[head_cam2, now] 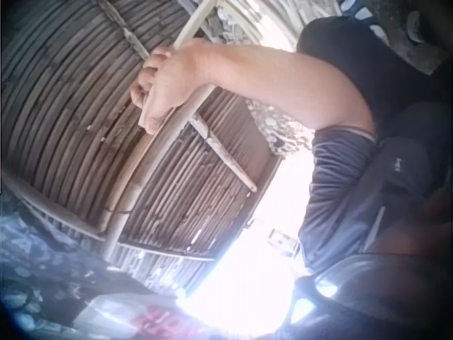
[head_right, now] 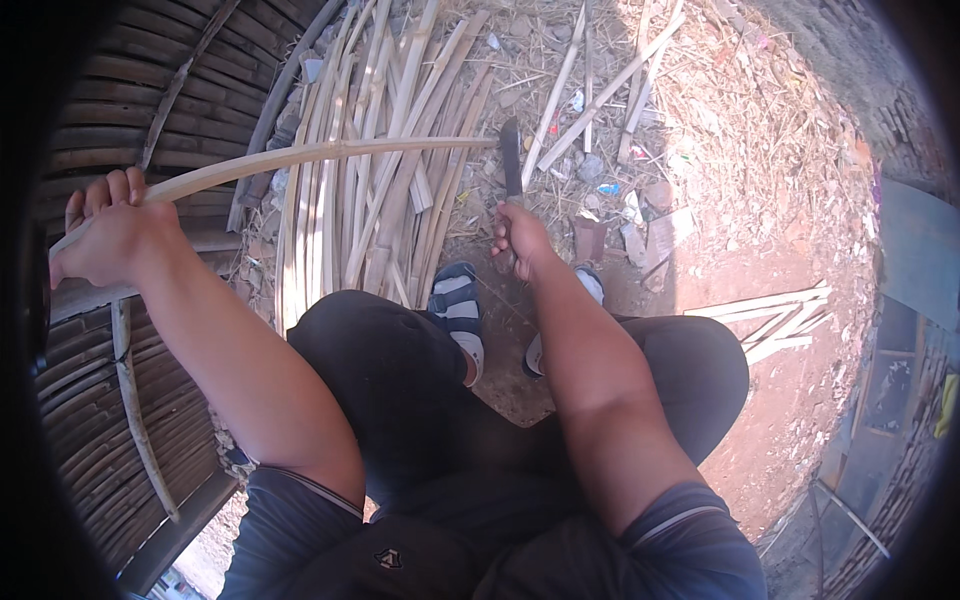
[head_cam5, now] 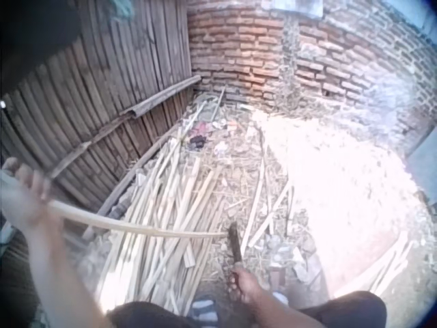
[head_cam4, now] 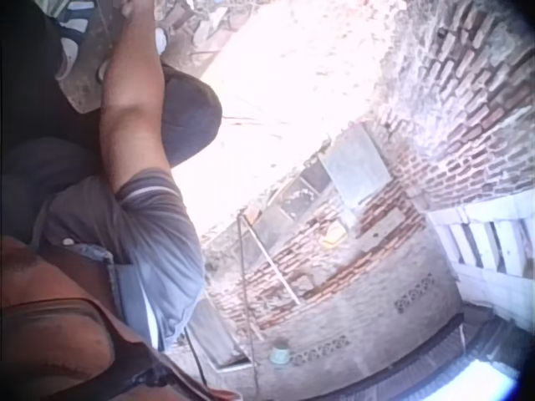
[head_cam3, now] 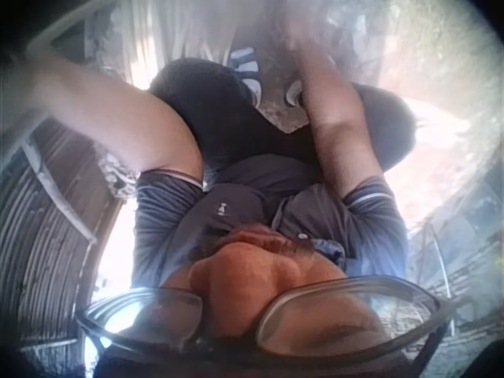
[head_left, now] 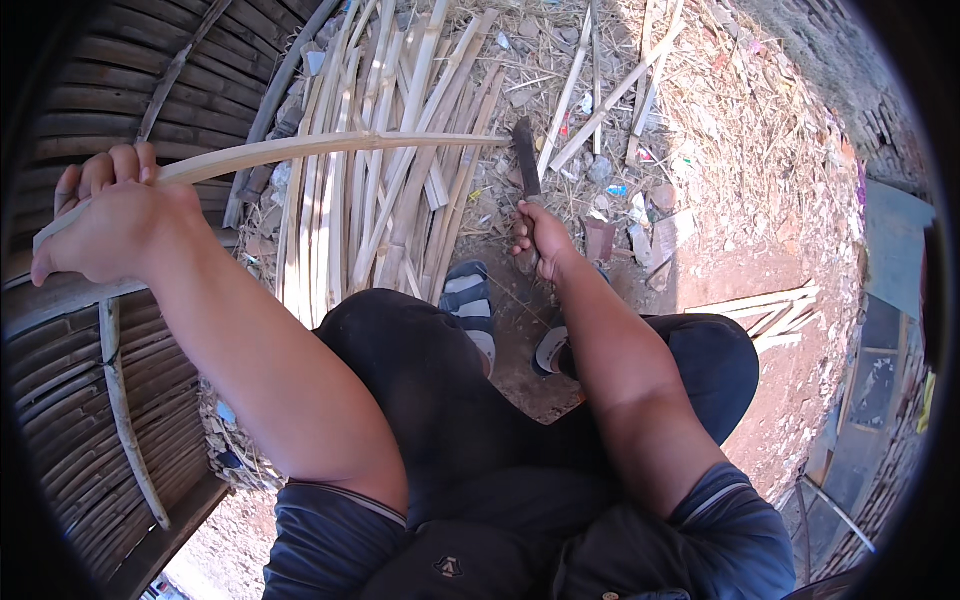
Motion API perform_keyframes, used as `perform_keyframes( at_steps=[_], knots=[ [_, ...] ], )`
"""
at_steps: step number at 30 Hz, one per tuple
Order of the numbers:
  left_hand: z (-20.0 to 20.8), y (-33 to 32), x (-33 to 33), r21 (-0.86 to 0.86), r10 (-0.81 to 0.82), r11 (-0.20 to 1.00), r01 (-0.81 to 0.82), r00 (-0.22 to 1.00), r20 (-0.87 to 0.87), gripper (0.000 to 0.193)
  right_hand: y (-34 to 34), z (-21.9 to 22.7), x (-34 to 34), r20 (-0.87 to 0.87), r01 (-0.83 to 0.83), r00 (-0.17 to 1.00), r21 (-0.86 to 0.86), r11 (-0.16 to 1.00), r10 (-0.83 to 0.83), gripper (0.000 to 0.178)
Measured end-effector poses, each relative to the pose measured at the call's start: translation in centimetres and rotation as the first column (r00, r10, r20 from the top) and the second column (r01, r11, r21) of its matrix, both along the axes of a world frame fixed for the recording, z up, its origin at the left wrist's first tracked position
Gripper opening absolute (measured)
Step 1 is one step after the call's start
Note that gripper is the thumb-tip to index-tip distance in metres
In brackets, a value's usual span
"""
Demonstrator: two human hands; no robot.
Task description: The person uses a knife to shave and smooth long strips of bamboo, holding them by hand and sliding the blade along the surface.
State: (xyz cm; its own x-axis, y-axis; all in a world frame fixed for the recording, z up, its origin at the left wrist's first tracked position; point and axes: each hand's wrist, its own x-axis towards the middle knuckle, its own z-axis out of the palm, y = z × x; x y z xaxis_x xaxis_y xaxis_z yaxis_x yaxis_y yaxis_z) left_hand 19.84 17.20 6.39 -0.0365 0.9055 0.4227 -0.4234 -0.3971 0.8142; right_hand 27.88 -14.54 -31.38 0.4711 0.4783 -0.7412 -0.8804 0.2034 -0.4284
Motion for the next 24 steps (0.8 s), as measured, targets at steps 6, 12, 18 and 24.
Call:
perform_keyframes(
  at_steps=[6, 12, 18, 24],
  knots=[
    [-0.1, -0.5, 0.4, -0.026, 0.047, 0.999, -0.047, 0.999, -0.003, 0.087, 1.5, 5.2, -0.5, 0.685, 0.382, 0.513, -0.722, 0.577, 0.517, 0.036],
    [0.2, -0.6, 0.2, -0.091, 0.036, 0.995, -0.036, 0.999, 0.002, 0.088, -0.6, 0.3, -0.1, 0.253, 0.018, 0.586, -0.954, 0.3, 0.77, 0.048],
    [0.1, -0.6, 0.2, -0.083, 0.066, 0.994, -0.065, 0.998, 0.018, 0.087, 2.3, 7.4, -1.8, 0.555, 0.149, 0.615, -0.78, 0.608, 0.56, 0.05],
    [0.2, -1.0, 0.3, -0.135, 0.007, 0.991, -0.001, 0.999, 0.039, 0.085, -1.5, -0.1, -1.3, 0.28, 0.091, 0.482, -0.958, 0.27, 0.831, 0.05]
  ],
)
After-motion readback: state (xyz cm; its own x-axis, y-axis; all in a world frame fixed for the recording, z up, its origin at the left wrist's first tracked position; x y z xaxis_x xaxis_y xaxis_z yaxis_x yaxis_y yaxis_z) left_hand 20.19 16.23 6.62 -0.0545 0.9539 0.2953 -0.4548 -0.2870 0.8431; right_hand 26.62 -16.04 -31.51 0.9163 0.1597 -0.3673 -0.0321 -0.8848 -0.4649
